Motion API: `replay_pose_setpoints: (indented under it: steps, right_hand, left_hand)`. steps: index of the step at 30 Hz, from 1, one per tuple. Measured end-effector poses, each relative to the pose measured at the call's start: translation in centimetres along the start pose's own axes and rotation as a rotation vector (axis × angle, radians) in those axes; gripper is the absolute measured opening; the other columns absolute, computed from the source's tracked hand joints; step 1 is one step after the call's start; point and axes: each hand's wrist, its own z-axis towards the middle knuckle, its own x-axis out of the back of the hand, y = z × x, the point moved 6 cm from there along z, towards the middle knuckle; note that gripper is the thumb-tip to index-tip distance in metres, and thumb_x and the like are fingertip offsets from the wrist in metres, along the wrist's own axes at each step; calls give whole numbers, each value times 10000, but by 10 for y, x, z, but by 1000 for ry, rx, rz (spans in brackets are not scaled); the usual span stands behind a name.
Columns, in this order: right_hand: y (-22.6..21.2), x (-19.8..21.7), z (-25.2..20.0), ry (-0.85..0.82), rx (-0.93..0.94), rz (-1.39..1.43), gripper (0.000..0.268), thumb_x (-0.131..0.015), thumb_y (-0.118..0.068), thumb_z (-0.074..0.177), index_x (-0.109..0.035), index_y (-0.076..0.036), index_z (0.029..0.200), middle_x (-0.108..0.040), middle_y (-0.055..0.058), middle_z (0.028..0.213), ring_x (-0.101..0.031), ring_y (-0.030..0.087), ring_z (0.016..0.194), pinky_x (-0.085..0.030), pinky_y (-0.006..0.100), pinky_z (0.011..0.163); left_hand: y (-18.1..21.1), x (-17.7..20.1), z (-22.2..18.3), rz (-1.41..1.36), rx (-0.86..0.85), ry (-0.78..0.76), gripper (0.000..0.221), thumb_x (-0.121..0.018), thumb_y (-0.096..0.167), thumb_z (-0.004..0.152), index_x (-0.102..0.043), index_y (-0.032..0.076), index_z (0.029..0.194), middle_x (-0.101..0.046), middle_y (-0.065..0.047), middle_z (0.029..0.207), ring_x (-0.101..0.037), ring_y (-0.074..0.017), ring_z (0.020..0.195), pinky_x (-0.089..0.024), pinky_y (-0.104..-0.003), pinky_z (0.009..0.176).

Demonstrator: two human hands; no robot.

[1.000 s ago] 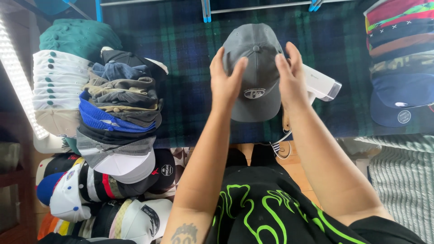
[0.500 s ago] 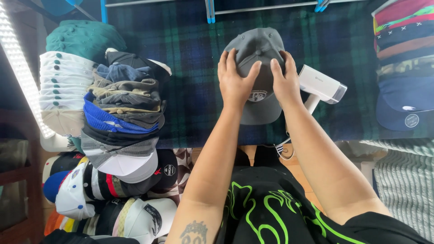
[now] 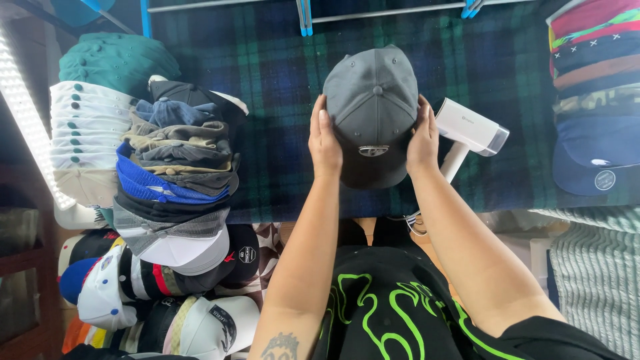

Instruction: Cleaning and steaming baseball caps to remove lint and restore their shape using a brush and a handheld steamer.

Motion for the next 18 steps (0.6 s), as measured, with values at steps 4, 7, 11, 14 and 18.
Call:
replay_pose_setpoints:
  steps: [4, 7, 11, 14, 18]
  right_hand:
    - [15, 11, -4, 22, -61, 115, 333, -434, -203, 1134, -597, -164, 1422, -687, 106, 1302, -650, 225, 1238, -497, 413, 1088]
    - [5, 13, 7, 15, -37, 52, 345, -437, -203, 1131, -574, -149, 1444, -654, 116, 1363, -615, 226, 1298, -488, 409, 1092]
    - [-45, -9, 15, -126, 166, -75, 417, -503, -261, 1148, -485, -59, 1512, -487, 194, 1521, -430, 308, 1444, -338, 489, 1212]
    - [-55, -27, 16, -137, 156, -275, 506, -507, -390, 1125, -479, -87, 1529, -452, 177, 1572, -380, 347, 1487, -283, 496, 1246]
    - [-48, -30, 23, -97, 93, -449, 570, -484, -525, 1095, -494, -149, 1523, -451, 101, 1586, -399, 311, 1483, -287, 468, 1245]
  left_hand:
    - [-13, 8, 3, 89, 81, -65, 441, -381, 394, 1131, -526, 230, 1514, -549, -105, 1525, -490, -316, 1426, -377, -457, 1221]
    - [-1, 2, 12, 138, 48, -97, 459, -409, 417, 1120, -497, 219, 1526, -517, -113, 1547, -478, -317, 1437, -359, -477, 1231]
    - [27, -12, 25, 29, 11, -165, 480, -389, 433, 1133, -502, 189, 1531, -482, -125, 1581, -419, -314, 1487, -308, -473, 1261]
    - [28, -19, 25, -18, 14, -171, 499, -375, 442, 1136, -492, 175, 1541, -481, -129, 1581, -406, -313, 1495, -284, -461, 1274]
    - [19, -20, 25, -2, 27, -136, 506, -335, 446, 1136, -482, 195, 1550, -478, -84, 1590, -398, -263, 1502, -271, -422, 1282]
